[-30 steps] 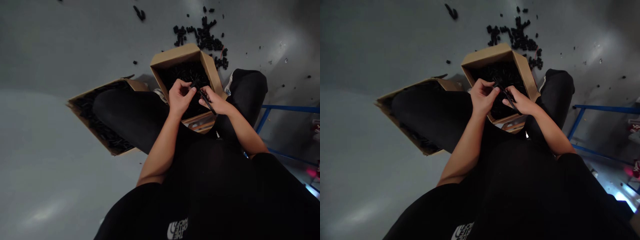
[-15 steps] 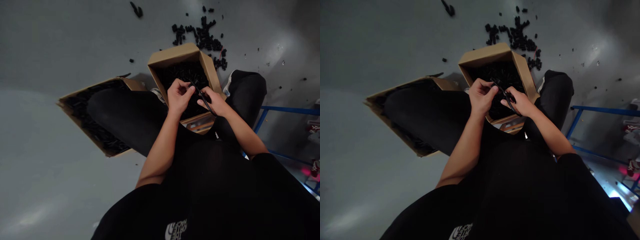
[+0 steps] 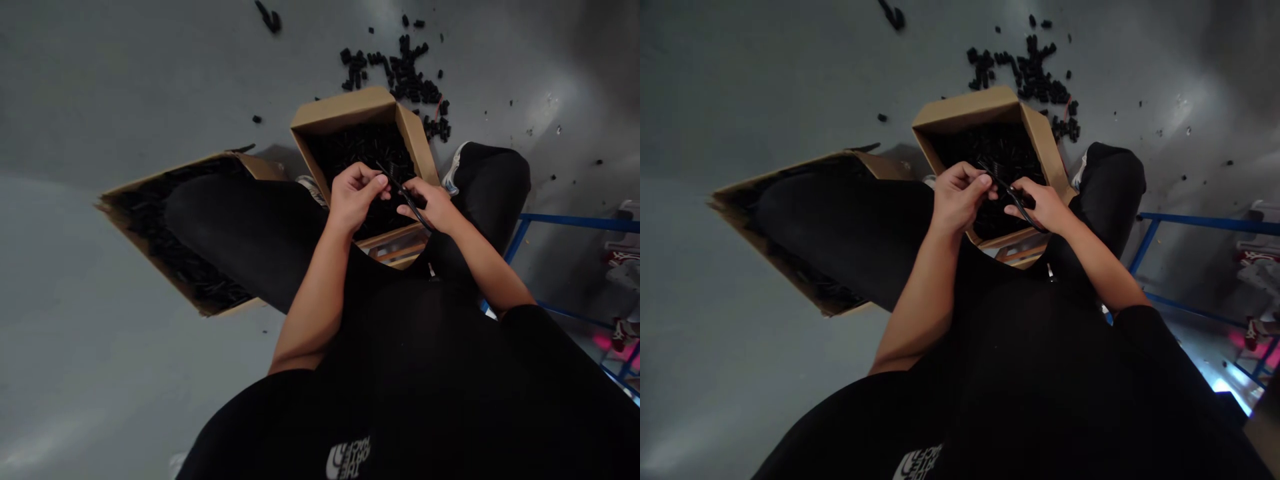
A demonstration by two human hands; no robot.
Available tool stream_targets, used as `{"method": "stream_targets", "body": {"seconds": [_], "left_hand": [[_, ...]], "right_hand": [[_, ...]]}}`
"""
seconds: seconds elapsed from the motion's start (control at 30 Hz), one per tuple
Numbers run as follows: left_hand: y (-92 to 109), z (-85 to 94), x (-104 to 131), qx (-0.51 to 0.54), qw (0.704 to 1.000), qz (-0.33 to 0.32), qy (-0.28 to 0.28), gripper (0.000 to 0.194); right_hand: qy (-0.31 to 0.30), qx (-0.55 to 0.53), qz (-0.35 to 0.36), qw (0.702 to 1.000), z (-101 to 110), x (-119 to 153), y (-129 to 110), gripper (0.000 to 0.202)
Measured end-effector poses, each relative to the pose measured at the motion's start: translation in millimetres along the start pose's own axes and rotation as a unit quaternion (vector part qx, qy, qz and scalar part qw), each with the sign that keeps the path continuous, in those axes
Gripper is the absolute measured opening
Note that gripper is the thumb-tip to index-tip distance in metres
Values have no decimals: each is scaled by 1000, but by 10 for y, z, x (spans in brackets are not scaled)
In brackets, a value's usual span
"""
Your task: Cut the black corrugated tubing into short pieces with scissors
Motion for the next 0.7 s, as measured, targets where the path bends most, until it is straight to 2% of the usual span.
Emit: {"method": "stream_targets", "body": {"seconds": [0.2,0.3,0.37,0.4,0.43,0.47,0.53,0.57,0.6,0.63,0.7], "left_hand": [[-62,37,27,99,981,138,-94,59],[-144,164,-26,92,983,144,-66,47],[-177,240,-59,3,992,125,-12,34],[-177,256,-64,-80,990,117,12,30],[-167,252,-60,-181,976,118,31,36],[-150,227,-50,-289,948,130,38,48],[-115,137,-20,-465,863,197,23,66],[-96,82,-9,-506,830,233,-1,66],[-74,26,-2,-514,816,263,-34,62],[-37,-29,1,-501,819,271,-68,58],[102,-112,10,-463,855,211,-102,49]], "right_hand": [[-20,-11,23,999,46,29,-8,81],[-15,-20,20,999,66,53,68,80],[-3,-29,18,999,80,72,147,76],[6,-35,15,999,89,83,185,74],[16,-41,9,999,103,94,217,71],[25,-46,3,999,121,104,242,69],[51,-45,-14,998,175,119,268,66],[56,-36,-25,997,206,118,272,66],[68,-27,-34,997,242,111,273,66],[71,-21,-39,996,274,96,273,67],[77,-10,-43,996,328,45,275,66]]}}
Point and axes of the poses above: each hand's wrist, its own x-axis away from the middle knuckle, its own z-axis out of the back of the hand, y = z × x, the point moved 2 cm from there along -x, towards the middle knuckle, and after that the axes turned 14 degrees about -y, right-handed, at the moved point
